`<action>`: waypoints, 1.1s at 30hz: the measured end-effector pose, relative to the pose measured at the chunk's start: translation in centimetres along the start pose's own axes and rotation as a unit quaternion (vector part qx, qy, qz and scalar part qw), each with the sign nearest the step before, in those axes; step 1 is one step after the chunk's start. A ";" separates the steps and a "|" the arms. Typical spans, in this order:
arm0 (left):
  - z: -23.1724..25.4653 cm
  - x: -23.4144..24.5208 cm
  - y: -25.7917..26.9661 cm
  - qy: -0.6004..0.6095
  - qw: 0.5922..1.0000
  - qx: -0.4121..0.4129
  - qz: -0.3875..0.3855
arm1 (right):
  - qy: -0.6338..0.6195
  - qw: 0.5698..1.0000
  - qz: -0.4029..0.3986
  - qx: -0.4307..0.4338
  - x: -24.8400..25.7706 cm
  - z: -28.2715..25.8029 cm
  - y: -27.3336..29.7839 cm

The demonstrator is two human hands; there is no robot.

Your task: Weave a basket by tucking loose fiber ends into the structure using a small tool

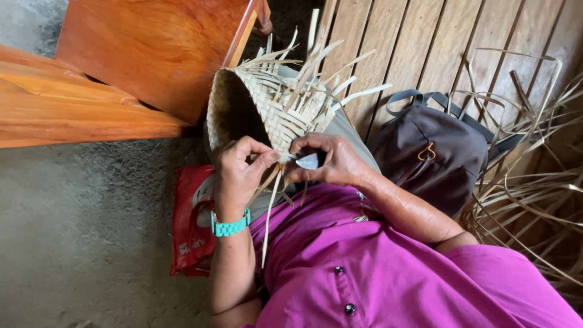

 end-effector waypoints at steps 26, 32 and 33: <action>-1.7 -1.8 0.9 0.175 0.973 0.123 0.090 | 0.011 0.993 0.027 -0.112 2.6 3.5 6.0; 0.1 -2.4 0.7 0.149 0.985 0.073 0.054 | -0.014 0.998 -0.033 0.045 4.1 -0.2 7.2; 0.9 -2.3 0.8 0.155 0.985 0.060 0.041 | -0.046 0.995 -0.048 0.071 4.0 -1.0 7.4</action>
Point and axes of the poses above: each hand's wrist, its own y-axis away from the middle knuckle, its own x-axis out of the back of the hand, z = x × y, the point moved 5 cm from there along -y, towards the middle knuckle, and after that the axes turned 10 degrees about -z, right-handed, at the moved point
